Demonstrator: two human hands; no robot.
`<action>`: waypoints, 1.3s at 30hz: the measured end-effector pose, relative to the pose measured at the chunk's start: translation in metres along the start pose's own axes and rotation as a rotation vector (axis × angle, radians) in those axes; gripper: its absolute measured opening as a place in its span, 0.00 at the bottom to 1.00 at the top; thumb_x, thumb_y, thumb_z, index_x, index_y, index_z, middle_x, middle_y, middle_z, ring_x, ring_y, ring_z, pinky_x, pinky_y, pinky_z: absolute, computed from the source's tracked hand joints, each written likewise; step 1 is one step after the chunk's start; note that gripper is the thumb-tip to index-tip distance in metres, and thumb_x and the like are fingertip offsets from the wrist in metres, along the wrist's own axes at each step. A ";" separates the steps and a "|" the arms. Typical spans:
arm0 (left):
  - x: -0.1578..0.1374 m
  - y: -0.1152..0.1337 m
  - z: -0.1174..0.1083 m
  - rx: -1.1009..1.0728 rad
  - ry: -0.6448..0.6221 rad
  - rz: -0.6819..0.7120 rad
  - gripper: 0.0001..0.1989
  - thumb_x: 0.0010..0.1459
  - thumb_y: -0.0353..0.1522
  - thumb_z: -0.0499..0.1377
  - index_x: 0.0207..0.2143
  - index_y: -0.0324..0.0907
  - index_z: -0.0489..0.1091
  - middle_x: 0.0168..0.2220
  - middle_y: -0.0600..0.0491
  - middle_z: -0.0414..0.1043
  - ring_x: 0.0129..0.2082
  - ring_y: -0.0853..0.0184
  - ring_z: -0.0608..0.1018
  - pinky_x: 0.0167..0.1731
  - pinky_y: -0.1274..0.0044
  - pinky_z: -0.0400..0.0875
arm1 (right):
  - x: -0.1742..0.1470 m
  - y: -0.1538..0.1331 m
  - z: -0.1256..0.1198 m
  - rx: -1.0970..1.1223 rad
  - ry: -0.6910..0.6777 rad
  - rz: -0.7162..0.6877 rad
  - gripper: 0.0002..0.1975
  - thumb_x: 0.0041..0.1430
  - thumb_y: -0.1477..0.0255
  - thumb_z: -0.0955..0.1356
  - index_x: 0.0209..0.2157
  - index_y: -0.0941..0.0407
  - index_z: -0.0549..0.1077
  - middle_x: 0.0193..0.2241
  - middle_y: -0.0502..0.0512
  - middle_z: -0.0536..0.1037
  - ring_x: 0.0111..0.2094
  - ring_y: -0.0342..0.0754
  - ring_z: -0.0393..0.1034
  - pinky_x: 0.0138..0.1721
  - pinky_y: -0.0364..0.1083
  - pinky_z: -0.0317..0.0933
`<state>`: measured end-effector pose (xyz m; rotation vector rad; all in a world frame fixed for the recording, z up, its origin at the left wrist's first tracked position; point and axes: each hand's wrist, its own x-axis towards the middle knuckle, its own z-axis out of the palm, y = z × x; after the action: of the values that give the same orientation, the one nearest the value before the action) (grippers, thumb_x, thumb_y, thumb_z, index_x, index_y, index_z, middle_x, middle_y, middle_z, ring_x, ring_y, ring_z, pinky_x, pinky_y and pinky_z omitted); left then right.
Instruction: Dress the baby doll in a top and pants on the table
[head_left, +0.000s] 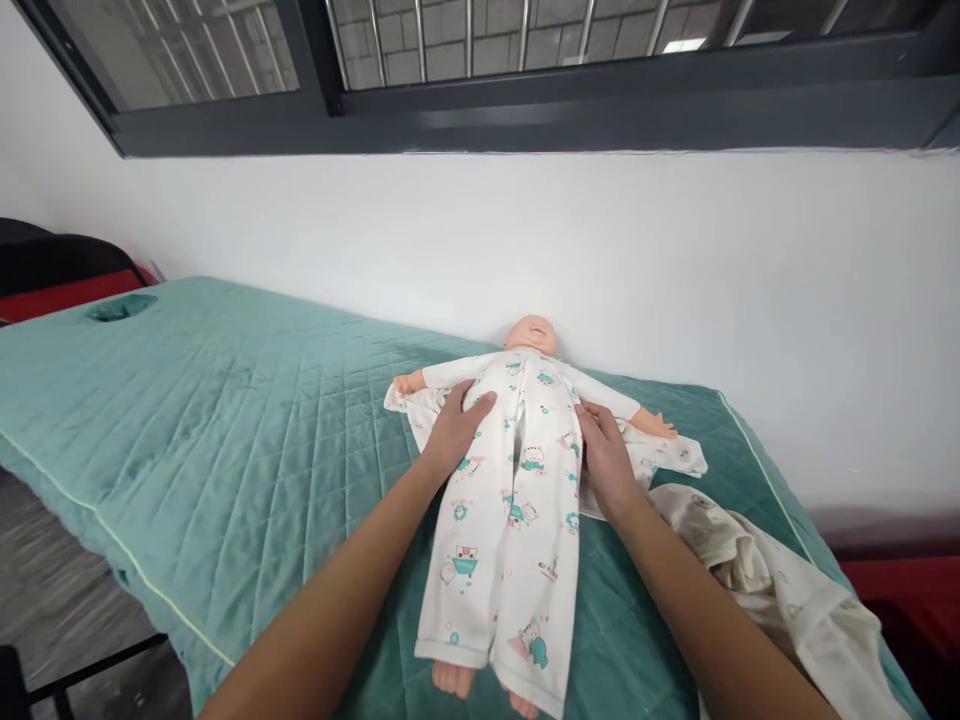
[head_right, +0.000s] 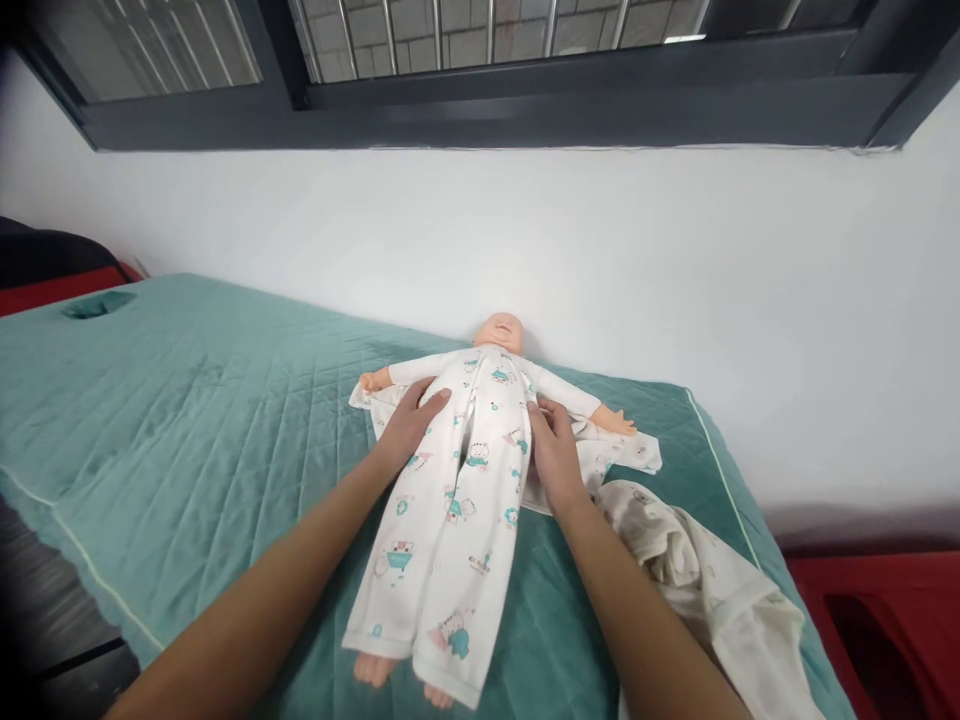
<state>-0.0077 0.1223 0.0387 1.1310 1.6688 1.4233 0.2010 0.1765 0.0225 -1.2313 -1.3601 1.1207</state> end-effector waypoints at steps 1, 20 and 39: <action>0.006 -0.001 0.002 0.093 0.063 0.055 0.26 0.59 0.46 0.58 0.56 0.44 0.67 0.59 0.46 0.68 0.58 0.56 0.70 0.59 0.66 0.65 | 0.000 0.000 0.000 -0.017 0.012 -0.007 0.24 0.58 0.49 0.66 0.45 0.53 0.71 0.42 0.52 0.79 0.44 0.51 0.72 0.45 0.48 0.68; 0.052 0.025 -0.009 0.245 -0.440 0.341 0.25 0.54 0.45 0.65 0.54 0.53 0.73 0.69 0.57 0.55 0.71 0.53 0.50 0.67 0.63 0.53 | -0.007 -0.006 0.006 -0.197 -0.194 -0.258 0.39 0.56 0.56 0.72 0.66 0.45 0.55 0.70 0.51 0.51 0.70 0.54 0.45 0.70 0.59 0.43; 0.012 0.030 0.020 0.584 -0.204 1.018 0.14 0.51 0.18 0.53 0.28 0.43 0.70 0.34 0.54 0.72 0.37 0.66 0.69 0.41 0.71 0.61 | -0.023 -0.018 0.005 -0.575 0.067 -0.982 0.12 0.56 0.74 0.72 0.26 0.53 0.64 0.40 0.53 0.76 0.43 0.50 0.69 0.45 0.53 0.65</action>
<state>0.0114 0.1426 0.0652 2.6115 1.4197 1.2685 0.1951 0.1519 0.0381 -0.7502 -1.9694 -0.0059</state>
